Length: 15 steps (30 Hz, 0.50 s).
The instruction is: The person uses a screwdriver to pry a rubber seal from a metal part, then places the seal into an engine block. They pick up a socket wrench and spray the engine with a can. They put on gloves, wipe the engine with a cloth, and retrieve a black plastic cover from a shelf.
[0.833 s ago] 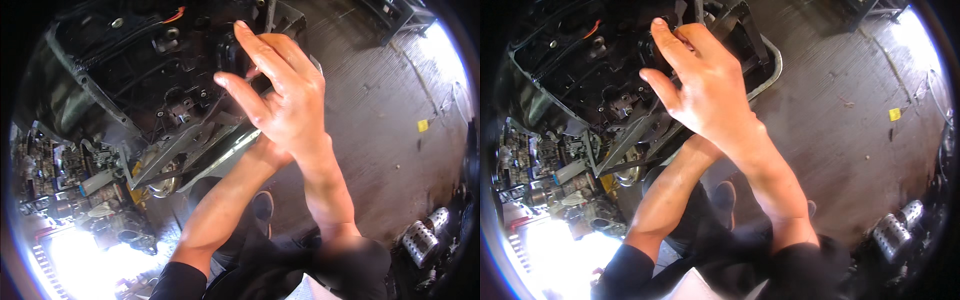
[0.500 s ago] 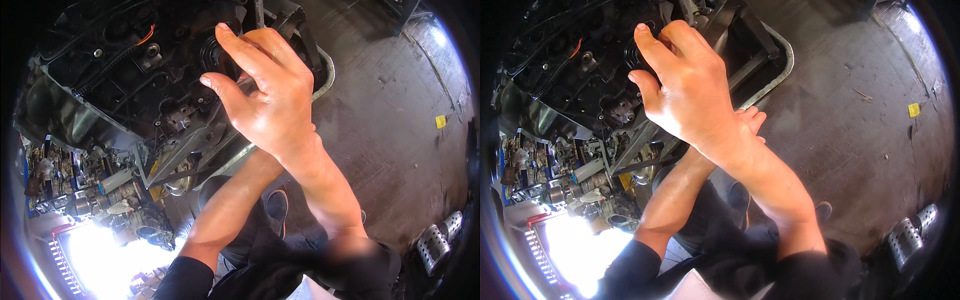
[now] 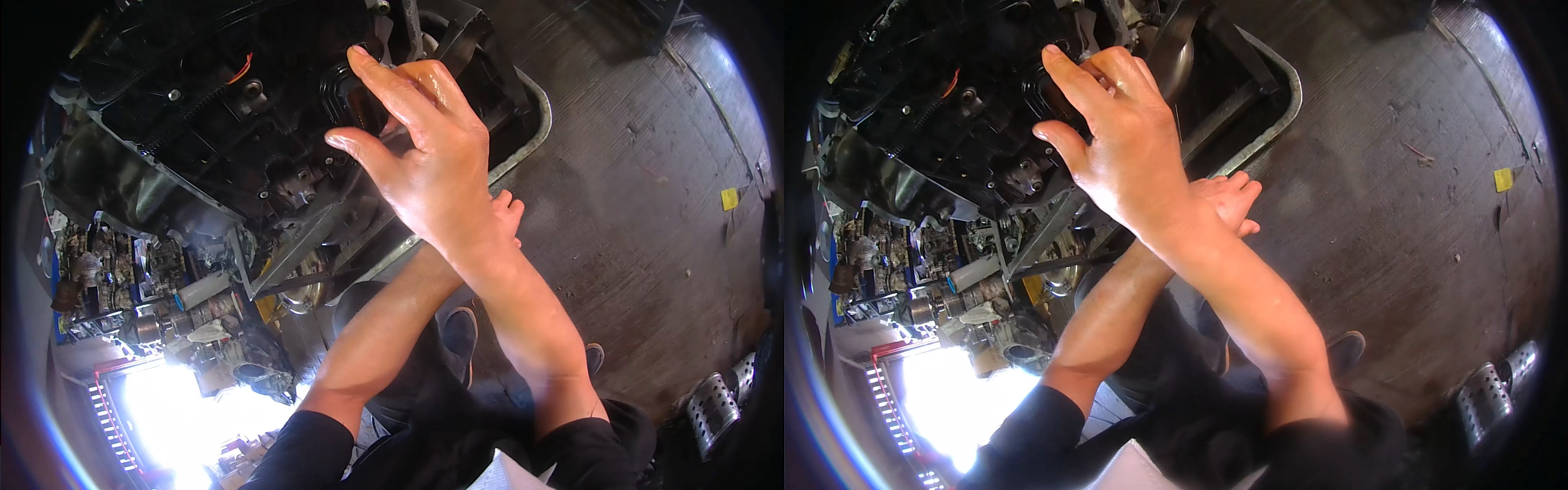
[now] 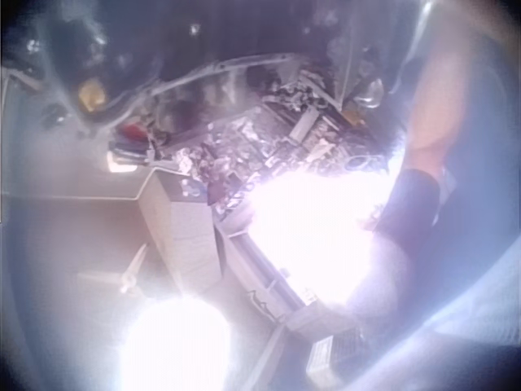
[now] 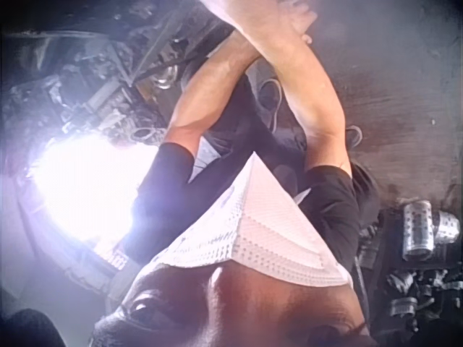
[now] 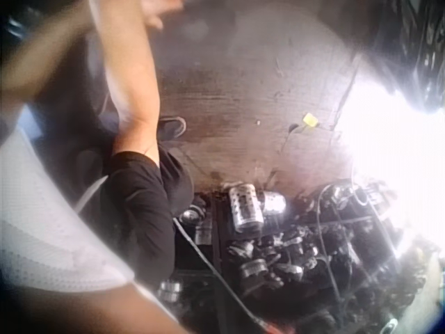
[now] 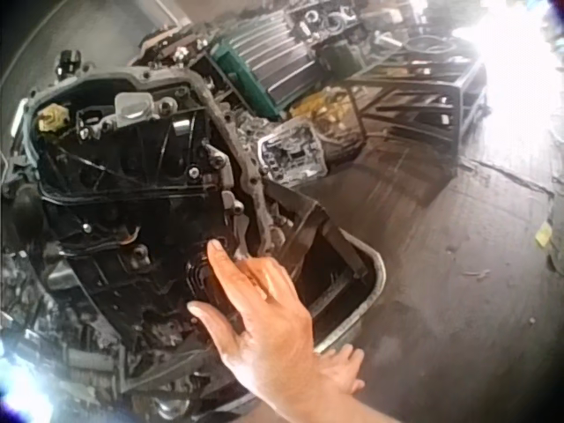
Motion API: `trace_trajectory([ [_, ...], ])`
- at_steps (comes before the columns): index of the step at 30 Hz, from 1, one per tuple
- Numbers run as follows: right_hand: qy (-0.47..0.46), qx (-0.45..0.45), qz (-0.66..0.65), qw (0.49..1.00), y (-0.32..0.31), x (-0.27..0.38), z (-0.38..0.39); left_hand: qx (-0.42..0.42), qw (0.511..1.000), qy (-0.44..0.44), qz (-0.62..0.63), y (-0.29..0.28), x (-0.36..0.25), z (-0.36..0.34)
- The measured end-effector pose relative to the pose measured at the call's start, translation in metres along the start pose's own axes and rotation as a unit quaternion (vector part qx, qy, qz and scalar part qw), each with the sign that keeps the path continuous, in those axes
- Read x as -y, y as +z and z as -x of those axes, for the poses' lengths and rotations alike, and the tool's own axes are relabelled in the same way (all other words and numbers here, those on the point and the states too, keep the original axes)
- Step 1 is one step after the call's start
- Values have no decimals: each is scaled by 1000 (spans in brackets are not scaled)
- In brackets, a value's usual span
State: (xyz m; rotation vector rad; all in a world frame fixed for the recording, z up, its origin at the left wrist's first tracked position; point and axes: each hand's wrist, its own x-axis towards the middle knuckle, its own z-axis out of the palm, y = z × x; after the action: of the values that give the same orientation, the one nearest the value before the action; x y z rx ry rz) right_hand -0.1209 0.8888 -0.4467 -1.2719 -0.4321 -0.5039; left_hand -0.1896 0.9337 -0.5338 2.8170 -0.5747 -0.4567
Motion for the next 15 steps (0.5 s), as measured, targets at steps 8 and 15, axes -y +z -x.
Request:
trace_trajectory([
  [8, -69, 94, -36, 993, -13, -27, -4, -107, 991, 39, 70, -7, 8, -11],
  [15, -91, 69, -26, 993, -6, -33, -4, -59, 987, 9, 147, 5, 14, 4],
])
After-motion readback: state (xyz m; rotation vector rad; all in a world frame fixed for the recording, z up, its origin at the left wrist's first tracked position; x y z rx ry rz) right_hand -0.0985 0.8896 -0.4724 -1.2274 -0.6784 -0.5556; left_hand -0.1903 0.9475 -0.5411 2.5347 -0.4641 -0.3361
